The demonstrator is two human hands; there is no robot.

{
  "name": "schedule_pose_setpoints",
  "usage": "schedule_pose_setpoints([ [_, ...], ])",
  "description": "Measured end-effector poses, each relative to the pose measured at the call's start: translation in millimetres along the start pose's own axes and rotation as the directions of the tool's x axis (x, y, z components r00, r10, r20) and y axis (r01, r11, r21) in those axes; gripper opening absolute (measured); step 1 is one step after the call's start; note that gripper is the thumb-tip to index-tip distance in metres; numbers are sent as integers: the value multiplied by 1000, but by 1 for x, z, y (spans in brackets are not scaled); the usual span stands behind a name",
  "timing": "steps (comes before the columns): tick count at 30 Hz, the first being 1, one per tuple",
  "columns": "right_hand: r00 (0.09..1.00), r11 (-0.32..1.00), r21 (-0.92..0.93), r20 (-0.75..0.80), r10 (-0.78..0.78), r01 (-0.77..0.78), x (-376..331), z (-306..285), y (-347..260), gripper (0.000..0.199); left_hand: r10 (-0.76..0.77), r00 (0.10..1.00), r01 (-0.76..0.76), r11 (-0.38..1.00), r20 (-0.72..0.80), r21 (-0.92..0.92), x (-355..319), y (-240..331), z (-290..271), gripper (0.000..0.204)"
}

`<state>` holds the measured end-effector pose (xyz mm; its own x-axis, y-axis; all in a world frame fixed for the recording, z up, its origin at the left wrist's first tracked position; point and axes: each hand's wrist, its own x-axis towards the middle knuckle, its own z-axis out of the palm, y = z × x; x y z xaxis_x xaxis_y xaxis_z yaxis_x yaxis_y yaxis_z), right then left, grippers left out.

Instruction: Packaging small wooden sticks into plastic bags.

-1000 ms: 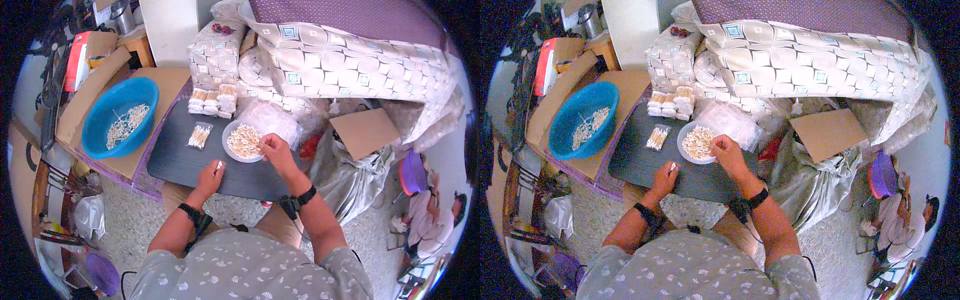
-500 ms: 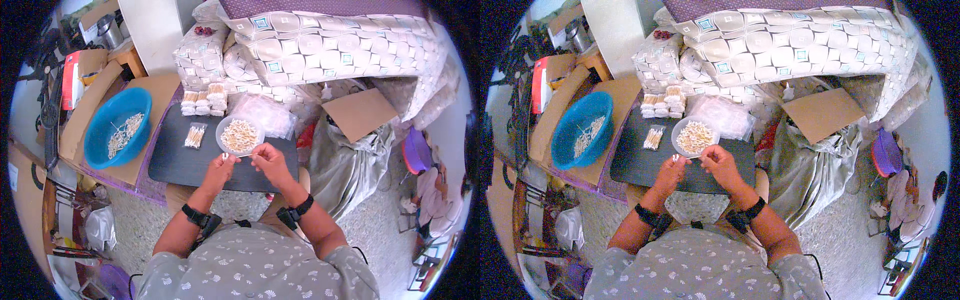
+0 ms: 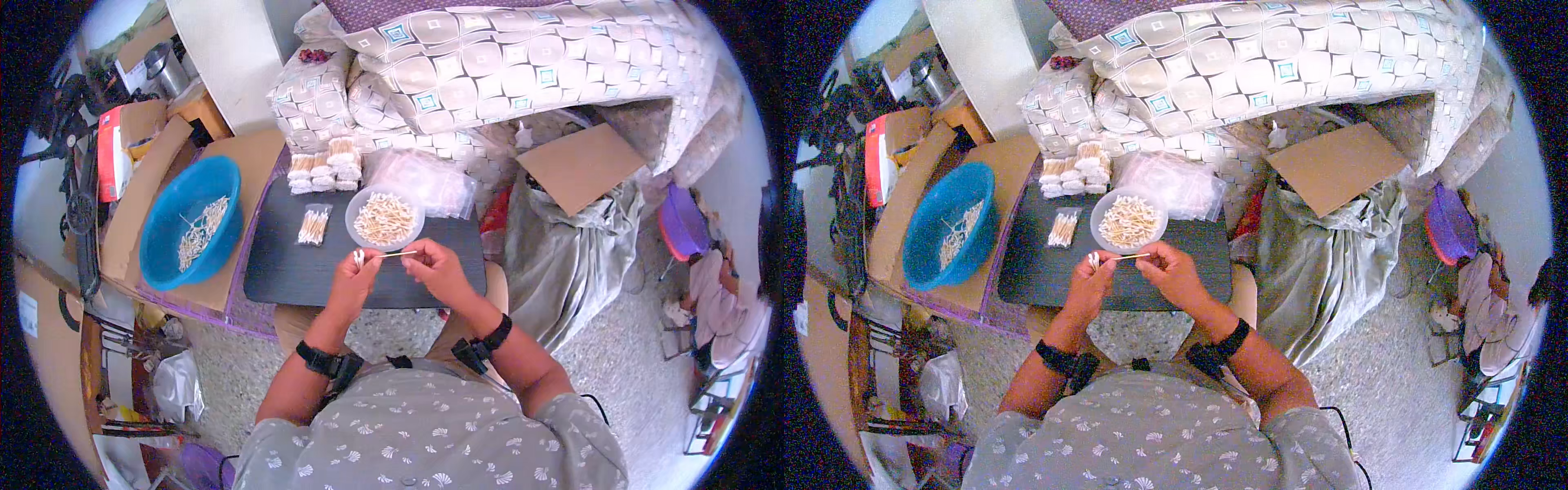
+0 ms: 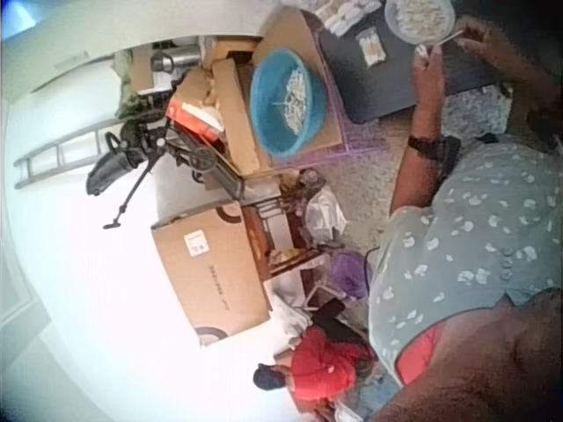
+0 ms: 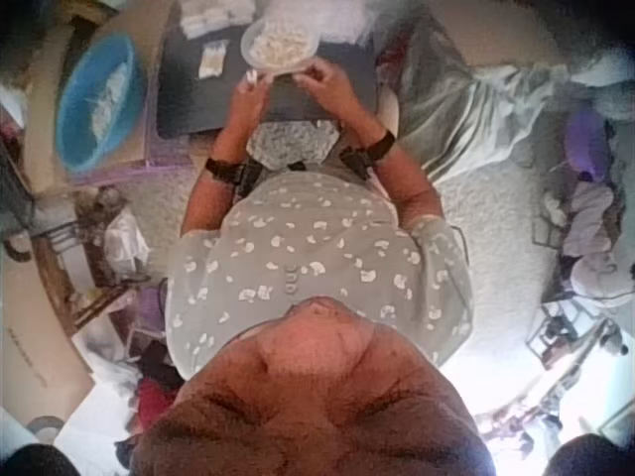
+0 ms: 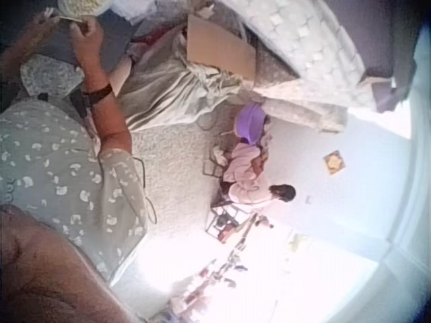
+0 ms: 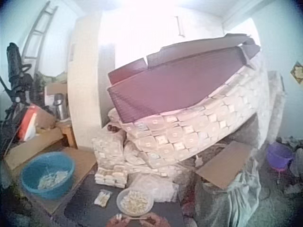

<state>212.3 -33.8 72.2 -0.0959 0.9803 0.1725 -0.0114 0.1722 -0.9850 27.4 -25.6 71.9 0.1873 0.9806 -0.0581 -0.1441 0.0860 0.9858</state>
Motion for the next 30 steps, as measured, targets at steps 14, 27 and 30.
schedule_pose_setpoints([
  [14,997,985,-170,67,-30,41,-14,3,5,10,206,978,-198,960,-20,196,-8,9,9,8],
  [27,992,994,-59,81,96,-91,-14,16,15,15,119,977,-150,974,179,169,-8,5,14,12],
  [30,989,992,-84,101,104,-96,-14,16,14,15,104,977,-136,977,188,165,-6,-1,10,16],
])
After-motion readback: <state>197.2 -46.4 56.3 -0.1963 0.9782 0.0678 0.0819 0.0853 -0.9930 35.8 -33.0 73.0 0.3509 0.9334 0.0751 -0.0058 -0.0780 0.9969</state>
